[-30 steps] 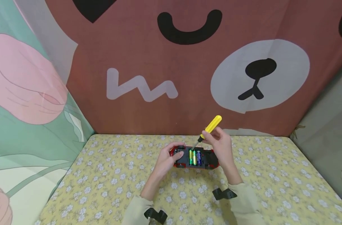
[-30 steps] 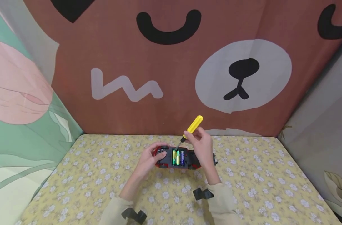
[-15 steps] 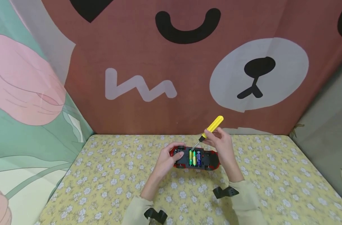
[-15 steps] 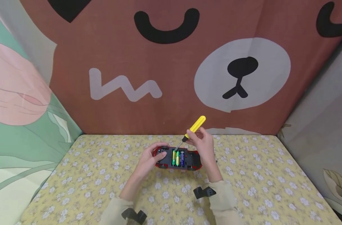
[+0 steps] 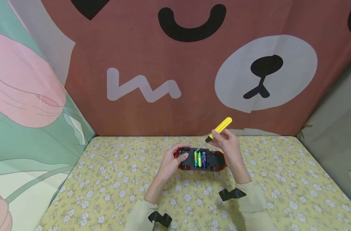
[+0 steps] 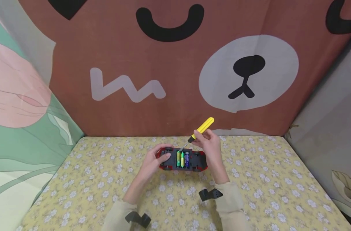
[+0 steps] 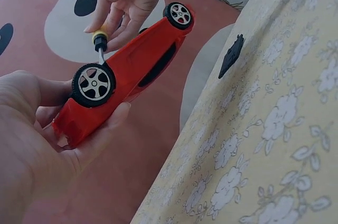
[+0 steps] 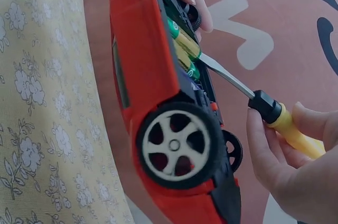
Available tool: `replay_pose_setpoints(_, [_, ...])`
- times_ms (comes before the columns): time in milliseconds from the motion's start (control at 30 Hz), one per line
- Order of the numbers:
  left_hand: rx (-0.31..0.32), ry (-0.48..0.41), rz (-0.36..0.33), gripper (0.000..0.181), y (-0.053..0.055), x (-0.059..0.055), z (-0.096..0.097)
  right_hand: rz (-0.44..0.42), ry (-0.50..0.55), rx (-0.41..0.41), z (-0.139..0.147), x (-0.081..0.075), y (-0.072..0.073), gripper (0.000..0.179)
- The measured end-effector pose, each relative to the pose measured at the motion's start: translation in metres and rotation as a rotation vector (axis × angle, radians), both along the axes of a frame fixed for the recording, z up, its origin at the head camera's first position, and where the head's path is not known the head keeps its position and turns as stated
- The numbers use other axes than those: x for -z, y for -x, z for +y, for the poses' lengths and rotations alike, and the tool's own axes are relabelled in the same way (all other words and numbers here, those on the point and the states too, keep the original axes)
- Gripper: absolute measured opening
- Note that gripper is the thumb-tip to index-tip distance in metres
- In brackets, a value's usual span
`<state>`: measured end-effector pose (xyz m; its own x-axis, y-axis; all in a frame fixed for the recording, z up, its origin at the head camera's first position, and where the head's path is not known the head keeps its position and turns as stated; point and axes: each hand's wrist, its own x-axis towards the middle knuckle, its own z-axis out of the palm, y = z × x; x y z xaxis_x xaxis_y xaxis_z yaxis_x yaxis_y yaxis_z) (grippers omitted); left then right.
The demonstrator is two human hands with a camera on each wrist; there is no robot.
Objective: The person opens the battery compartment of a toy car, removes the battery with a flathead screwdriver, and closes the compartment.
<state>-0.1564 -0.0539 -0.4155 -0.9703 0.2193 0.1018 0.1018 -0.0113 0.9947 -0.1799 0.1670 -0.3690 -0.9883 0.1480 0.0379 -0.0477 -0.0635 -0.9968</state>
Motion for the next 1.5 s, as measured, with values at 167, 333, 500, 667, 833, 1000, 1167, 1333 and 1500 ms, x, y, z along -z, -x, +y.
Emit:
replay_pose_setpoints(167, [-0.016,-0.031,-0.016,0.033,0.000,-0.002,-0.002,0.036,0.028,0.024,-0.001,-0.003,-0.002,0.037])
replay_pose_setpoints(333, [-0.055,-0.050,-0.041,0.032,0.001,-0.004,-0.004,0.042,0.042,0.017,-0.001,-0.008,-0.005,0.036])
replay_pose_setpoints(500, [-0.094,-0.078,-0.051,0.033,0.002,-0.008,-0.006,0.041,-0.002,-0.003,-0.004,-0.012,-0.007,0.039])
replay_pose_setpoints(667, [-0.113,-0.081,-0.048,0.033,0.003,-0.010,-0.009,0.040,-0.054,-0.032,-0.007,-0.015,-0.010,0.042])
replay_pose_setpoints(833, [-0.118,-0.092,-0.054,0.033,0.003,-0.011,-0.011,0.050,-0.080,-0.069,-0.008,-0.016,-0.012,0.040])
replay_pose_setpoints(1000, [-0.135,-0.096,-0.067,0.034,0.003,-0.011,-0.011,0.058,-0.122,-0.118,-0.010,-0.019,-0.016,0.038])
replay_pose_setpoints(1167, [-0.158,-0.101,-0.069,0.033,0.004,-0.011,-0.011,0.074,-0.168,-0.141,-0.012,-0.020,-0.017,0.036])
replay_pose_setpoints(1333, [-0.172,-0.120,-0.081,0.035,0.004,-0.012,-0.011,0.097,-0.213,-0.142,-0.013,-0.019,-0.018,0.033])
replay_pose_setpoints(1500, [-0.175,-0.118,-0.076,0.034,0.004,-0.011,-0.011,0.168,-0.319,-0.132,-0.013,-0.020,-0.021,0.033])
